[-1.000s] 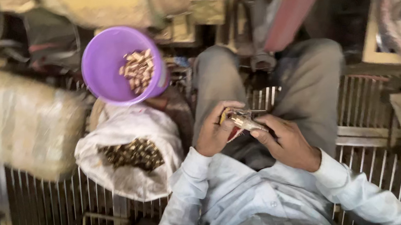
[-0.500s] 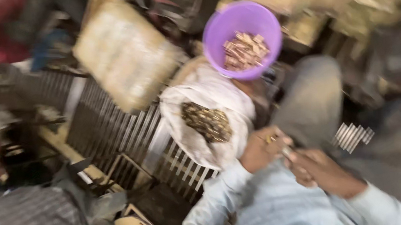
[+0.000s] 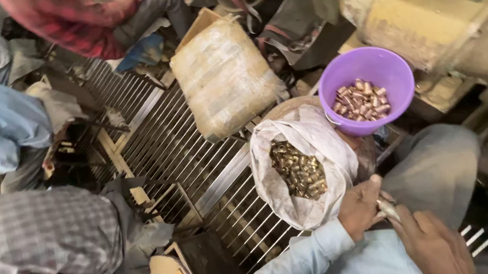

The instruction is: The person sits on a metal grate floor and repeatedly picks up small brass-colored metal parts from a white sack. They press each part against a vertical belt sander to polish it, then drop the finished part into a purple bucket. The process is repeated continuously.

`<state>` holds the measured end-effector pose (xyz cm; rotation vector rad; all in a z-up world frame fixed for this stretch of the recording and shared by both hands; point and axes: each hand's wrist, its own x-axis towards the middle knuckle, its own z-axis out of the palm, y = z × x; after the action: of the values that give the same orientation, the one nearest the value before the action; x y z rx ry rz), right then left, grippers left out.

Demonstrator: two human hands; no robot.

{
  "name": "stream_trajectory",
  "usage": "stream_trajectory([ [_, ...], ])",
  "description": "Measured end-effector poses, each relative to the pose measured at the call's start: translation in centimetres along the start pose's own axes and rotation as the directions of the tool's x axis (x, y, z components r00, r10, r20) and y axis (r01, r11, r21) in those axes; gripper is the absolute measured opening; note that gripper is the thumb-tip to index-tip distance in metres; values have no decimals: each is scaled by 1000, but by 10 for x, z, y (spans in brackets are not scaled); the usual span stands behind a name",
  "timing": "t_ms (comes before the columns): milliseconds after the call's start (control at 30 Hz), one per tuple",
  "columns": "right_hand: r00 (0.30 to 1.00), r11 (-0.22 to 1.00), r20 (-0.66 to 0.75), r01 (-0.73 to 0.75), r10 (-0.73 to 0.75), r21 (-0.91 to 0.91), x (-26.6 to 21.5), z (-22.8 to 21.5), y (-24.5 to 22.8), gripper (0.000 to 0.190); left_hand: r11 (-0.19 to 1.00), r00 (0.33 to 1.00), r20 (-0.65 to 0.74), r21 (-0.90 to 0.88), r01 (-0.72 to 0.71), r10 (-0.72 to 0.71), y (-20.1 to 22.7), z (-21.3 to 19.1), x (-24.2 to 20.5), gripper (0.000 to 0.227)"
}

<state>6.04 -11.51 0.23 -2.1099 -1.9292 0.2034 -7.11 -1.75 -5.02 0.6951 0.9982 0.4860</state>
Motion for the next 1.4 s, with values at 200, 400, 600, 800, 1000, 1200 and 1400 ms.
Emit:
stream_trajectory([
  [200,979,906,-102,-121,176,407,-1,18,28,40,1000,937,350,-18,25,-17,19,-16,3,49],
  [400,987,927,-9,-147,160,345,-9,26,43,45,859,874,485,438,-265,22,15,-31,2,33],
  [600,956,990,-262,142,-134,14,-10,24,52,33,892,900,396,320,-319,180,-11,-16,11,35],
  [800,783,808,-245,488,-572,-329,2,0,89,22,919,938,241,246,-307,249,12,-26,46,35],
  [1000,877,871,-241,-309,417,383,-25,5,49,37,484,751,130,691,-537,648,85,-40,113,30],
  [1200,855,762,-114,-380,506,525,-27,-13,17,41,117,654,223,893,-434,723,155,-29,164,30],
  [1400,840,725,-106,-387,531,570,-35,-12,15,39,57,638,182,941,-334,748,181,-34,166,37],
])
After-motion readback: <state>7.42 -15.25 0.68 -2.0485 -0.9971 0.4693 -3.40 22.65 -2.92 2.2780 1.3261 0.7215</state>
